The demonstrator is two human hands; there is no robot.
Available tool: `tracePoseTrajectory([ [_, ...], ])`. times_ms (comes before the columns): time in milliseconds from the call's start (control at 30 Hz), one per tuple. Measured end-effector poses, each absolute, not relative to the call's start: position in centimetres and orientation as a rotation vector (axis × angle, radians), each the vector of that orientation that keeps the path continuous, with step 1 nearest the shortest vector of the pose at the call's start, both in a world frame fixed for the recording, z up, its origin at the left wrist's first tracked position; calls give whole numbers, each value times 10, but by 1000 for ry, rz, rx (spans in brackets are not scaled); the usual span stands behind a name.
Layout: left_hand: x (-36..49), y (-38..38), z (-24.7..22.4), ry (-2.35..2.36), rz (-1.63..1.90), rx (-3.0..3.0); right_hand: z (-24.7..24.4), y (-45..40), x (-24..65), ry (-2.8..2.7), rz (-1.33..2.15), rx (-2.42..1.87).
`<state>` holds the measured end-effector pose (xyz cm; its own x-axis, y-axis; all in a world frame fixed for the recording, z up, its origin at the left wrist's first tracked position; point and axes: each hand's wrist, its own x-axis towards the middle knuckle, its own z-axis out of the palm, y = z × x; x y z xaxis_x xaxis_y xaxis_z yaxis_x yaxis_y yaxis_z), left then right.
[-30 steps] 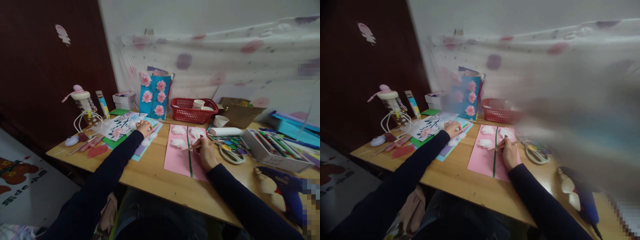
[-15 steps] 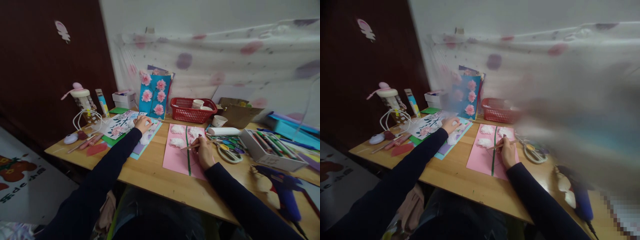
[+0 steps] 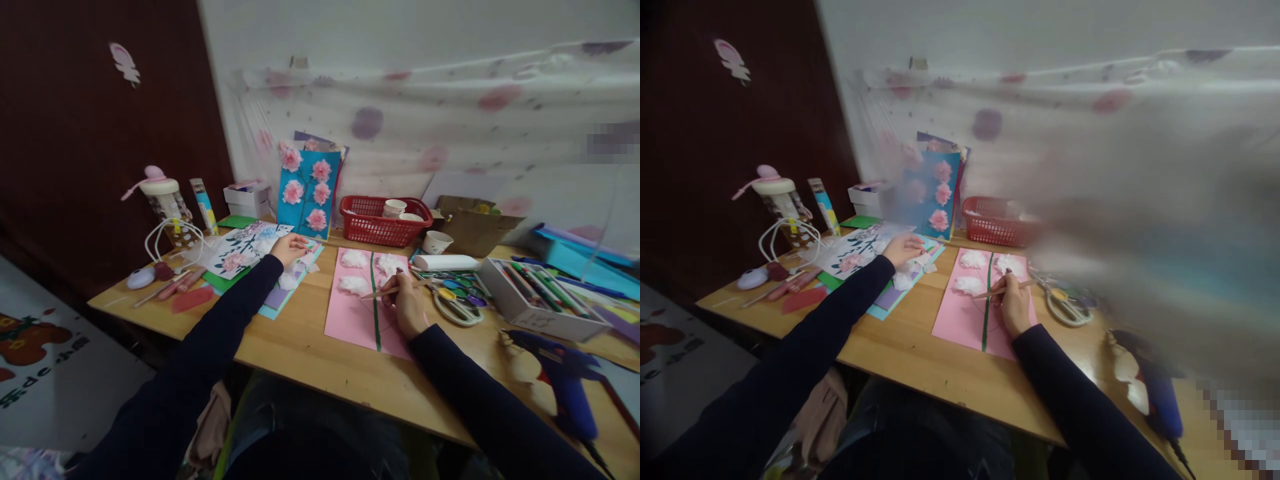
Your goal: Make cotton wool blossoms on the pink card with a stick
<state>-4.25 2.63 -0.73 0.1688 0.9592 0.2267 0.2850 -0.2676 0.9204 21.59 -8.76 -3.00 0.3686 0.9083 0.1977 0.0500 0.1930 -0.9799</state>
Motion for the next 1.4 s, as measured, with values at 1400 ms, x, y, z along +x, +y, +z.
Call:
tracePoseTrajectory([
  [1400, 35, -51, -29, 691, 839, 1173, -33, -95, 201, -919, 1150, -996],
])
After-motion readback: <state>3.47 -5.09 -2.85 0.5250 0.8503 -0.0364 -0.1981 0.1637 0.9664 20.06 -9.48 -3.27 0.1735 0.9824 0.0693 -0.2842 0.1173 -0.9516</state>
